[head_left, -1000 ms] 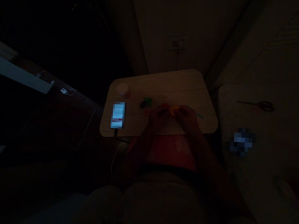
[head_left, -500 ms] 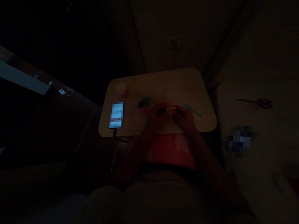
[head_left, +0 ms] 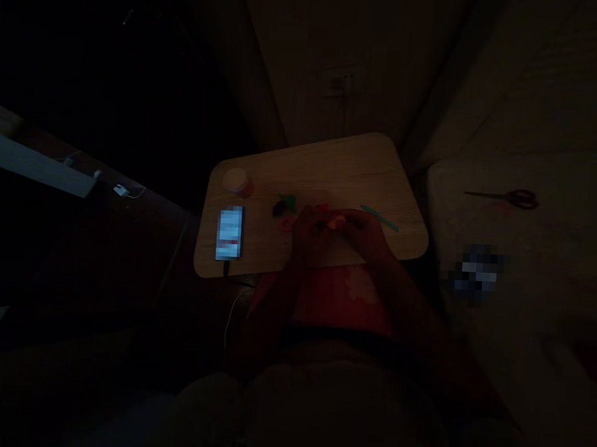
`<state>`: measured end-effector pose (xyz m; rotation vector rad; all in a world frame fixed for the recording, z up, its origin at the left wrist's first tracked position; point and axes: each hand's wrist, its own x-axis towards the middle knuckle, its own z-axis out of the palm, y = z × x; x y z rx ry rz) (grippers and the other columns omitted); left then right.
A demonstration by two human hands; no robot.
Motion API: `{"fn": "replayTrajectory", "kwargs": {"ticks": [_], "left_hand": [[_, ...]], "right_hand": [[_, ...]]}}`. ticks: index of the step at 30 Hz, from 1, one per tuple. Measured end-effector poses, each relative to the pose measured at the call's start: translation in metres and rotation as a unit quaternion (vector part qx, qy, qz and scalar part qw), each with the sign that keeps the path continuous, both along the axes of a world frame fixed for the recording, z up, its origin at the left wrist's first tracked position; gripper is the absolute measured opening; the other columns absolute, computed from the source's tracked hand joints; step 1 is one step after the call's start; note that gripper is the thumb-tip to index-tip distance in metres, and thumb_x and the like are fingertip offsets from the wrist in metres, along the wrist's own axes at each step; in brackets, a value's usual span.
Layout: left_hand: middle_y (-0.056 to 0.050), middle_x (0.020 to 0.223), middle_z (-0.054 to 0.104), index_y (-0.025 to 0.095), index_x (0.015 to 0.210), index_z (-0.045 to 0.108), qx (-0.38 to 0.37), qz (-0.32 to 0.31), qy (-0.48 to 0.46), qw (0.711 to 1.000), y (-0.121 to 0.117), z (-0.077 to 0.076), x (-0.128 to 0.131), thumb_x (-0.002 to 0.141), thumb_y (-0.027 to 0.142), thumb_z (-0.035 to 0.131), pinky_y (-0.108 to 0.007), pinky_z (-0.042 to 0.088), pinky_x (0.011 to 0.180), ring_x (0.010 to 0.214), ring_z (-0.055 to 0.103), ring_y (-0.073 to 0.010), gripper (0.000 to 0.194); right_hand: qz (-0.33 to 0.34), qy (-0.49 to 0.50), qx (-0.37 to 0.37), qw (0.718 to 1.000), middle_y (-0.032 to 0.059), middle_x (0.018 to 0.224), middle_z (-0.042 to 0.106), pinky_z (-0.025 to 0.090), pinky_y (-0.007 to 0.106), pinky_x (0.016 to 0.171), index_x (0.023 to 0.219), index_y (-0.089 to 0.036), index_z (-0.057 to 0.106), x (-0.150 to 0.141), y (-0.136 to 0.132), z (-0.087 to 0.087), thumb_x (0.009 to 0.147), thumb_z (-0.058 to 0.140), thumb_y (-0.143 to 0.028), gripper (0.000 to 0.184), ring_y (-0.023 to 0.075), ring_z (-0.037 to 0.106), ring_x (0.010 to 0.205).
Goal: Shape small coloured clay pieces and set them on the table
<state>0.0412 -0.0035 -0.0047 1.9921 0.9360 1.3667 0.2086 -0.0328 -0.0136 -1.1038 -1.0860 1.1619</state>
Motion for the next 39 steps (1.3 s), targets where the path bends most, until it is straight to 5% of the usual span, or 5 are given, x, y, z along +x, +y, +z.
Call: {"fn": "replayTrajectory", "kwargs": {"ticks": [5, 12, 21, 27, 39], "left_hand": [[-0.011, 0.116, 0.070, 0.021, 0.128, 0.065, -0.059, -0.052, -0.017, 0.997, 0.002, -0.007, 0.000, 0.102, 0.057, 0.060, -0.038, 0.058, 0.094, 0.106, 0.070, -0.0239, 0.045], [-0.013, 0.112, 0.067, 0.020, 0.111, 0.064, -0.031, -0.052, 0.091, 0.994, -0.001, -0.006, 0.006, 0.110, 0.060, 0.036, -0.048, 0.050, 0.107, 0.112, 0.064, -0.0280, 0.049], [-0.007, 0.103, 0.064, 0.021, 0.116, 0.056, -0.094, -0.020, 0.057, 0.994, -0.007, 0.000, 0.003, 0.109, 0.062, 0.040, -0.034, 0.052, 0.089, 0.094, 0.060, -0.0202, 0.045], [-0.008, 0.097, 0.068, 0.019, 0.110, 0.062, -0.119, -0.093, 0.116, 0.982, -0.007, 0.000, 0.000, 0.108, 0.066, 0.036, -0.036, 0.053, 0.085, 0.088, 0.063, -0.0219, 0.054], [-0.014, 0.123, 0.070, 0.018, 0.126, 0.063, -0.103, -0.116, 0.142, 0.978, 0.003, 0.002, -0.015, 0.110, 0.058, 0.041, -0.042, 0.052, 0.107, 0.114, 0.066, -0.0263, 0.048]], "right_hand": [[-0.029, 0.039, -0.001, 0.999, 0.0079, 0.106, 0.081, 0.062, 0.041, 0.091, 0.107, -0.024, 0.073, -0.001, -0.001, -0.004, 0.072, 0.091, -0.046, 0.045, 0.0247, 0.076, 0.098], [-0.031, 0.005, 0.020, 0.999, 0.0016, 0.091, 0.069, 0.058, 0.033, 0.076, 0.099, -0.026, 0.058, 0.000, -0.002, -0.008, 0.077, 0.085, -0.041, 0.038, 0.0187, 0.068, 0.083], [0.026, -0.142, 0.045, 0.989, 0.0003, 0.079, 0.063, 0.045, 0.030, 0.066, 0.096, -0.023, 0.061, -0.008, -0.011, 0.010, 0.100, 0.059, -0.053, 0.030, 0.0166, 0.056, 0.071], [0.027, -0.086, 0.025, 0.996, -0.0014, 0.076, 0.058, 0.042, 0.029, 0.057, 0.101, -0.026, 0.060, -0.005, -0.013, 0.006, 0.101, 0.055, -0.059, 0.034, 0.0159, 0.051, 0.061], [0.021, -0.233, 0.055, 0.971, 0.0021, 0.076, 0.069, 0.050, 0.033, 0.065, 0.106, -0.024, 0.060, -0.006, -0.014, 0.013, 0.103, 0.051, -0.044, 0.022, 0.0207, 0.062, 0.065]]}}
